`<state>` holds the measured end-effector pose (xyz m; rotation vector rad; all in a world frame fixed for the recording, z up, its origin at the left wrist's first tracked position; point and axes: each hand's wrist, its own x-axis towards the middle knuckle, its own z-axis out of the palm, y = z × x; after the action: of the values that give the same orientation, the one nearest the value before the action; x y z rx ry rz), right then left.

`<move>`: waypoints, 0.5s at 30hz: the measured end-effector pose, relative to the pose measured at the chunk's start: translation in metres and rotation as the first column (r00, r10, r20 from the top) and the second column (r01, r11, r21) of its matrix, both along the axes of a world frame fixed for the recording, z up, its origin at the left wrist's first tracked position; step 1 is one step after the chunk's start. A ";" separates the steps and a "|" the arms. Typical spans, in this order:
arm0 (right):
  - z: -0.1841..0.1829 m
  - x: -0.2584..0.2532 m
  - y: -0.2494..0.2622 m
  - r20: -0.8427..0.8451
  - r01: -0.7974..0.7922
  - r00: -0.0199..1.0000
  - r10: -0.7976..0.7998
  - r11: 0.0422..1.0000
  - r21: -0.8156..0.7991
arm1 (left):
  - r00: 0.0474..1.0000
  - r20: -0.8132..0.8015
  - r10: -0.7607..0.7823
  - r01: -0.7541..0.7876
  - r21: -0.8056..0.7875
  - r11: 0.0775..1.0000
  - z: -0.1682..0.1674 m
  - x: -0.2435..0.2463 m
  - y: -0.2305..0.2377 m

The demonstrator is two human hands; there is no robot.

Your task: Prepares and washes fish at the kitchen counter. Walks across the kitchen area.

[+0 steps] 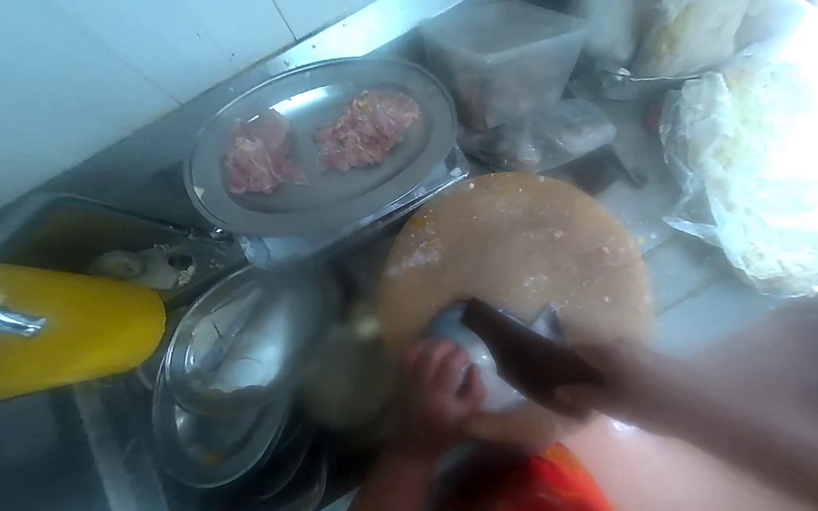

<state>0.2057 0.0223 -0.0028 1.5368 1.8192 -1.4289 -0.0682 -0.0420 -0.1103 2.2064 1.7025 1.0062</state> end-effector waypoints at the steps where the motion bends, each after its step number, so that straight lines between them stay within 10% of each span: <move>1: -0.002 0.001 0.005 0.010 -0.023 1.000 0.023 1.000 0.006 | 1.000 0.006 -0.001 0.001 0.001 1.000 0.000 0.001 0.000; 15: -0.009 -0.014 0.034 0.040 -0.125 0.991 0.125 0.992 0.009 | 1.000 -0.010 0.004 -0.004 -0.005 1.000 0.000 0.001 0.000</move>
<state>0.1914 0.0562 -0.0123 1.4195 1.8682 -1.3235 -0.0673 -0.0416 -0.1104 2.2090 1.7129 0.9924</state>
